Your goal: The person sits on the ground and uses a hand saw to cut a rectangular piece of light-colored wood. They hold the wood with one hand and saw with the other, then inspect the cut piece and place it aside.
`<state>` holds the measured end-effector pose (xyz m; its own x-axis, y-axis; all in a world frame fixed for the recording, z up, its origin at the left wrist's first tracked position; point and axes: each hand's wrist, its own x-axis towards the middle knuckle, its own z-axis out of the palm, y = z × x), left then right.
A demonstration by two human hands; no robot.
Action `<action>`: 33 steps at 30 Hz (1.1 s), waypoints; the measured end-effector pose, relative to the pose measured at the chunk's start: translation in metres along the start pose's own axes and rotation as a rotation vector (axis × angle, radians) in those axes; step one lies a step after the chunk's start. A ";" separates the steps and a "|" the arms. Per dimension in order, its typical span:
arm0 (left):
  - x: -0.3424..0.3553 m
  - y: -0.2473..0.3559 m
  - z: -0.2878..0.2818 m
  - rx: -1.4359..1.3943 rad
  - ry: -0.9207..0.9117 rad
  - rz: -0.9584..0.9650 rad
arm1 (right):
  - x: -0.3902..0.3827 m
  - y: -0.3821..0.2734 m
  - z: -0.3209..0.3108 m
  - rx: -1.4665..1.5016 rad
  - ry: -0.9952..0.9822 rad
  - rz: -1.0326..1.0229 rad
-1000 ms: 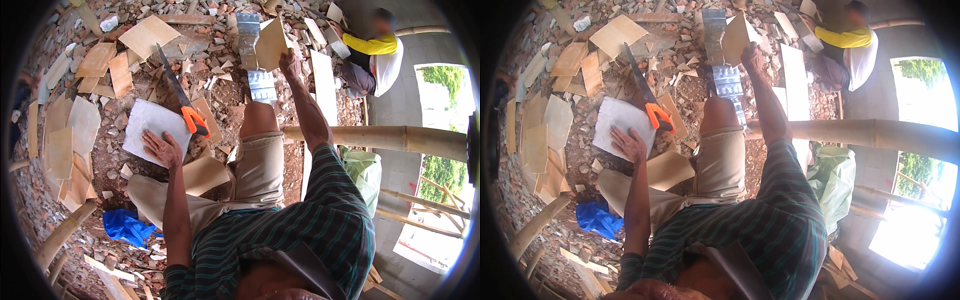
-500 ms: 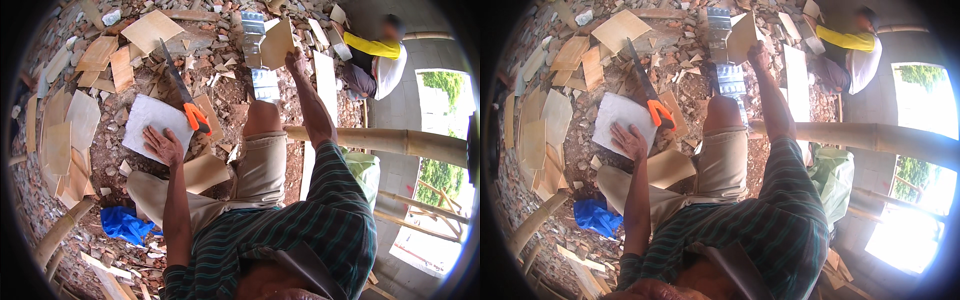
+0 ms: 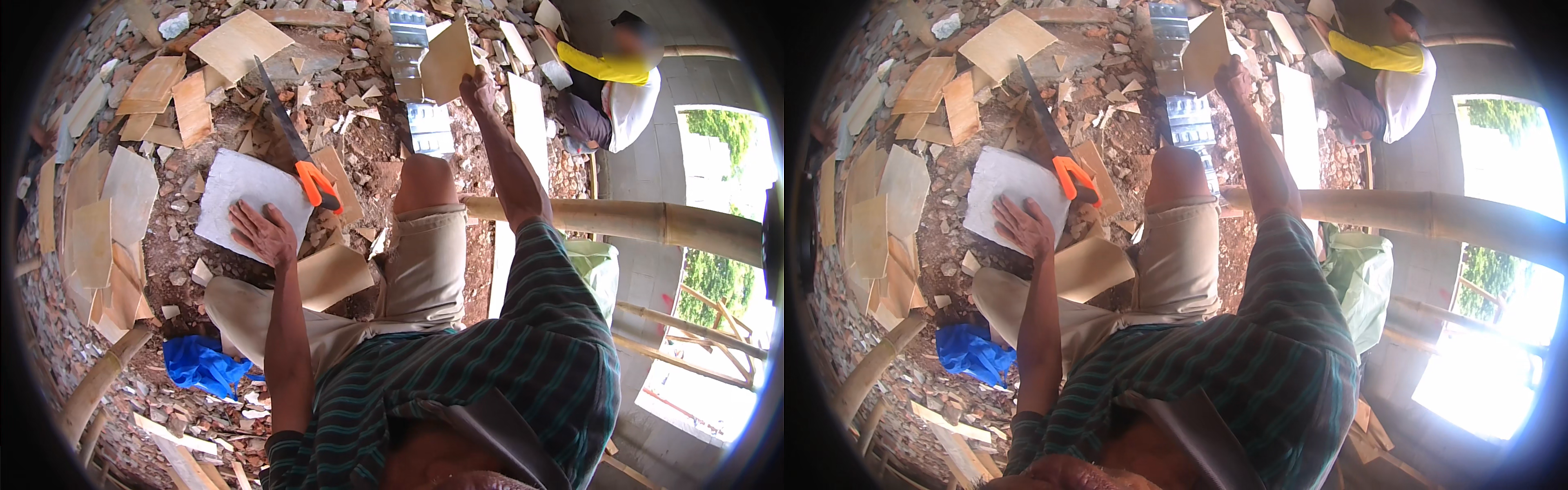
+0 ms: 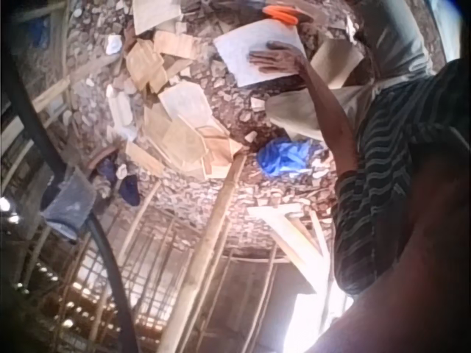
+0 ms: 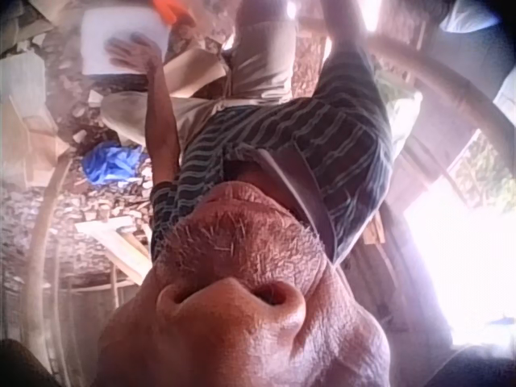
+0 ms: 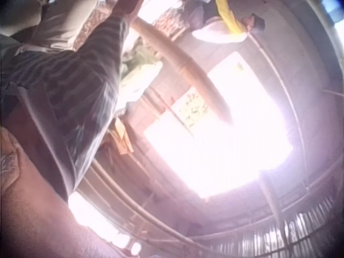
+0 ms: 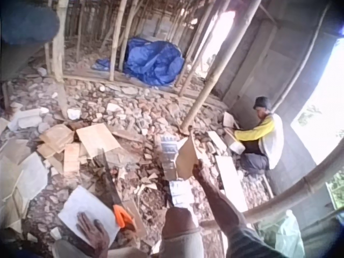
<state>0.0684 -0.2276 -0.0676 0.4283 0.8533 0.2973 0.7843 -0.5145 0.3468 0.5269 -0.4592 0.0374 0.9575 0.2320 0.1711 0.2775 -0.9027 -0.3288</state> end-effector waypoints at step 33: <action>0.000 -0.001 0.003 -0.002 -0.003 -0.019 | -0.002 -0.009 0.000 -0.011 -0.050 0.067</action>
<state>0.0690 -0.2268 -0.0703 0.4145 0.8634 0.2878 0.7917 -0.4980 0.3539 0.5227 -0.4516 0.0404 0.9766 0.1888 0.1027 0.2124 -0.9206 -0.3276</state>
